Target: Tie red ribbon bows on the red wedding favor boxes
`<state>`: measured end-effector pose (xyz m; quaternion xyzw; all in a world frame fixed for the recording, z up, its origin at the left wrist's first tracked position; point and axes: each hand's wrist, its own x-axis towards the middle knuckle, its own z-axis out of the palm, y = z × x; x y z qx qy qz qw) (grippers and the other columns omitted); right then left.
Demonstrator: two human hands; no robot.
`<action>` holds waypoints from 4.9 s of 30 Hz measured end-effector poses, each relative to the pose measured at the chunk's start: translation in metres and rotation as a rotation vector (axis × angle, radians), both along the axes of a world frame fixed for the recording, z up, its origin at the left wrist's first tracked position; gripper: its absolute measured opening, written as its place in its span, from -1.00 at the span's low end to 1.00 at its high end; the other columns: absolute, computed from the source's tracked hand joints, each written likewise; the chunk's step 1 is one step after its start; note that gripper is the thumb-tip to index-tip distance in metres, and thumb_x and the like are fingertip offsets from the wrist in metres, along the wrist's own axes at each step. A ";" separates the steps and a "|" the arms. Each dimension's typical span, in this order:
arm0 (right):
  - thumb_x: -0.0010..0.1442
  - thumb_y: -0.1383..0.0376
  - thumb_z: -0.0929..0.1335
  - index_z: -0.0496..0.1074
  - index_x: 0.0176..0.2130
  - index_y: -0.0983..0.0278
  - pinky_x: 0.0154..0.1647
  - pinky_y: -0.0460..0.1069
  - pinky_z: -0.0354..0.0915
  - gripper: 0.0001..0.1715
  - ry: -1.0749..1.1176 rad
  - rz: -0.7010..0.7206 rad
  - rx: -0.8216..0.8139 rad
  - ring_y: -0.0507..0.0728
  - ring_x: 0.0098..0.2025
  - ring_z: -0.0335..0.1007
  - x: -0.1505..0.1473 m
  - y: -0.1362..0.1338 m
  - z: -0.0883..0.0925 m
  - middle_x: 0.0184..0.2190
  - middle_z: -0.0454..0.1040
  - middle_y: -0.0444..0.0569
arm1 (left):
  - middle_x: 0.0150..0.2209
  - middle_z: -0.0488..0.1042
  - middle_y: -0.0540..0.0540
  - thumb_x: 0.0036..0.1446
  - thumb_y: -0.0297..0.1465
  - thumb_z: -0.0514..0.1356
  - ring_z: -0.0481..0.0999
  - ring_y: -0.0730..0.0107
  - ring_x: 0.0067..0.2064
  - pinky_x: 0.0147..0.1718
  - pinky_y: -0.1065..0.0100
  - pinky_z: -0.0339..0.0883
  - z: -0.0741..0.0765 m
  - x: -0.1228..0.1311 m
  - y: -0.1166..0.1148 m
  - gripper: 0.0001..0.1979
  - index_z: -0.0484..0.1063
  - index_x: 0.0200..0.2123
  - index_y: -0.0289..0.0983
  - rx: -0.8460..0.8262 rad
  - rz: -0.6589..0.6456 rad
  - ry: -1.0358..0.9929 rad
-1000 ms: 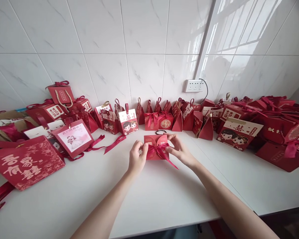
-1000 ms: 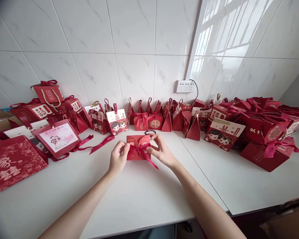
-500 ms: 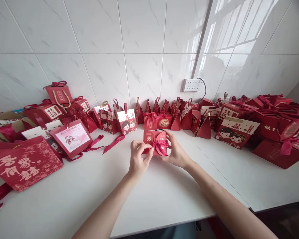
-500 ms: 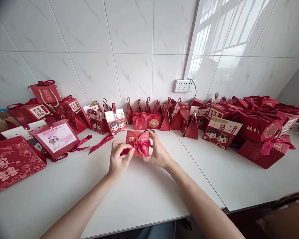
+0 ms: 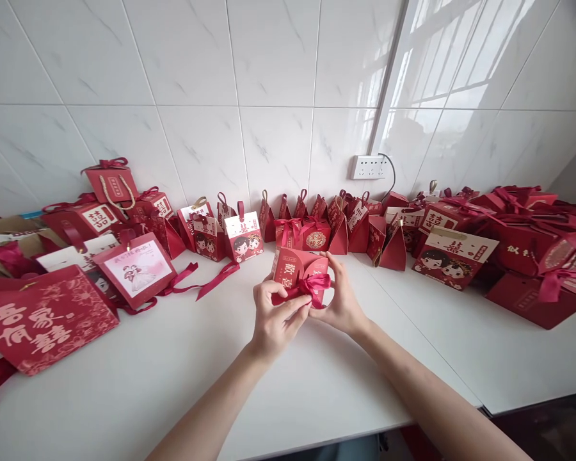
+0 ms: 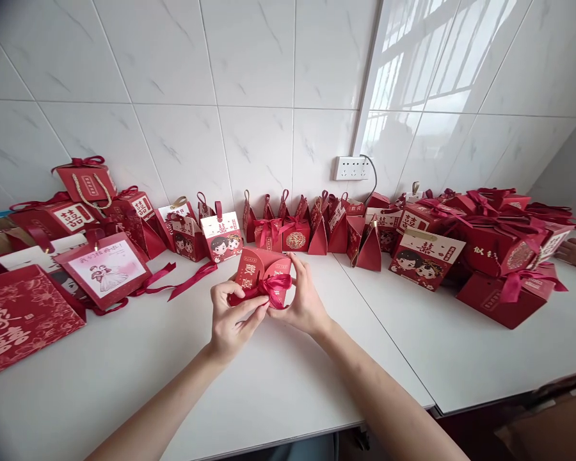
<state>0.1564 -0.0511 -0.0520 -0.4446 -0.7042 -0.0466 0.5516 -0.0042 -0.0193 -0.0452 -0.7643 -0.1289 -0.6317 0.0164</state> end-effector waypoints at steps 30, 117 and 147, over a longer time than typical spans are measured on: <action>-0.13 -0.06 0.46 -0.01 0.23 0.19 0.04 0.31 0.28 0.09 0.253 -0.010 -0.098 0.39 0.11 0.21 0.000 -0.005 0.008 0.10 0.23 0.19 | -0.31 0.25 -0.04 0.13 -0.43 0.19 0.38 0.49 -0.31 -0.36 0.44 0.39 0.016 -0.004 -0.005 -0.95 0.47 -0.34 -0.23 -0.312 -0.025 -0.288; -0.06 0.02 0.48 -0.01 0.20 0.15 -0.08 0.33 0.36 0.00 -0.160 -0.089 0.402 0.37 0.10 0.22 0.017 -0.004 0.013 0.09 0.17 0.21 | -0.22 0.20 -0.04 0.02 -0.81 0.09 0.39 0.50 -0.19 -0.27 0.43 0.50 0.010 -0.001 -0.015 -0.71 0.33 -0.32 -0.33 0.132 -0.290 0.041; -0.15 0.06 0.53 0.01 0.18 0.14 -0.07 0.33 0.33 0.04 -0.112 -0.091 0.369 0.39 0.11 0.21 0.016 -0.005 0.012 0.08 0.18 0.20 | -0.24 0.18 -0.03 0.04 -0.80 0.06 0.40 0.51 -0.20 -0.33 0.45 0.51 0.023 -0.007 -0.013 -0.72 0.32 -0.37 -0.31 0.147 -0.274 -0.012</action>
